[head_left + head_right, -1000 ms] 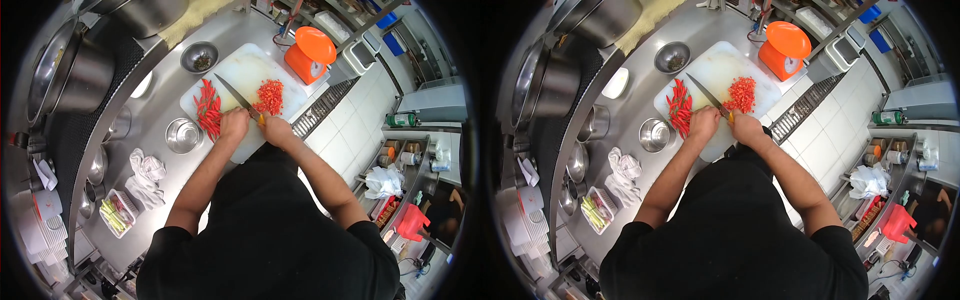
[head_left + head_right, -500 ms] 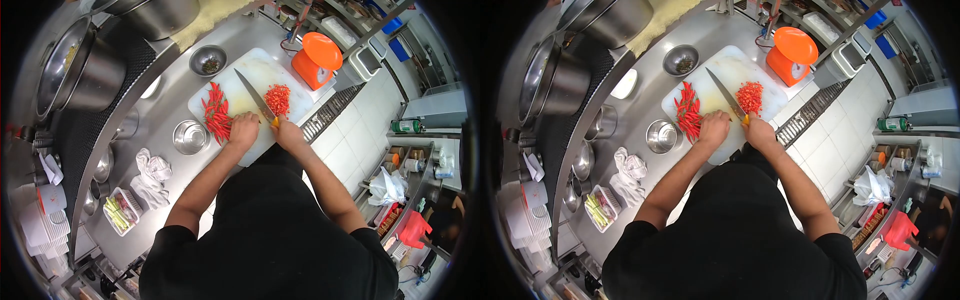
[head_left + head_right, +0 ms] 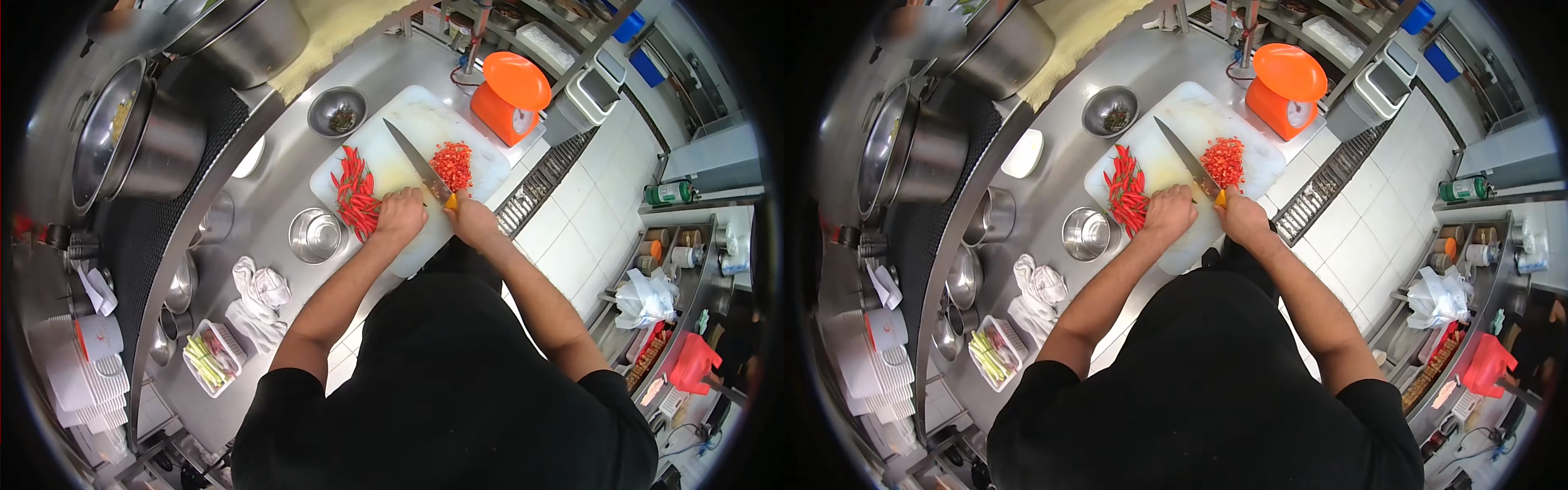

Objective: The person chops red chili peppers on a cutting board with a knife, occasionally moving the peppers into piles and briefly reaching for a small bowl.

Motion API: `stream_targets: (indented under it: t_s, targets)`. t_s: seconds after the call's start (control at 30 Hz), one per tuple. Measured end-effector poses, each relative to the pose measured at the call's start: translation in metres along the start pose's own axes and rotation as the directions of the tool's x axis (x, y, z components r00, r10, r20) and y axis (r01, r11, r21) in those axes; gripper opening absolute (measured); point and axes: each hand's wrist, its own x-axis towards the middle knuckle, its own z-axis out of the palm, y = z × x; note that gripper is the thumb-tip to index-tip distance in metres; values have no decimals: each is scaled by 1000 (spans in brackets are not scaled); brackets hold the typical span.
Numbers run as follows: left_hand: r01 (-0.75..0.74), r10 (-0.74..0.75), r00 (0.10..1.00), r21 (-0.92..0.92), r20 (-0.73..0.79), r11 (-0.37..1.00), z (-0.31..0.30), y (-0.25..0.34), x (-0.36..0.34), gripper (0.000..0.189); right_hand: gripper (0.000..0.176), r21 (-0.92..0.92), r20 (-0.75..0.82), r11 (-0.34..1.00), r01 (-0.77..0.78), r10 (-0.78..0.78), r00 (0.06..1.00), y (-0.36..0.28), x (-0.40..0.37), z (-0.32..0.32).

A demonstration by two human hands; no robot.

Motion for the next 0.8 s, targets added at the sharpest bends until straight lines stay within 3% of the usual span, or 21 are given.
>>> stream_targets:
  t_s: [0.07,0.17,0.23,0.3,0.4,0.5,0.8]
  targets:
    - [21,-20,999,14,-26,1000,-12,1,3,11,41,4,8,1000,-13,13,1000,0,-1,0]
    - [185,-189,973,-44,-131,982,-40,-21,34,14,41,5,9,1000,-21,21,1000,-1,-2,1]
    - [226,-263,912,-150,-316,963,-64,-52,58,14,41,6,2,1000,-15,15,1000,-2,-2,1]
    - [351,-390,859,-172,-331,920,-94,-82,86,14,41,6,-12,1000,-3,3,1000,-1,-3,2]
    - [305,-353,829,-178,-433,935,-92,-150,111,15,40,2,-27,1000,8,-8,1000,0,-5,3]
    - [359,-390,882,-161,-264,919,-75,-185,110,18,39,18,-43,1000,0,0,999,-2,-7,2]
    - [532,-538,842,-115,-31,839,-110,-94,56,18,41,2,-17,1000,-30,30,999,-2,-5,3]
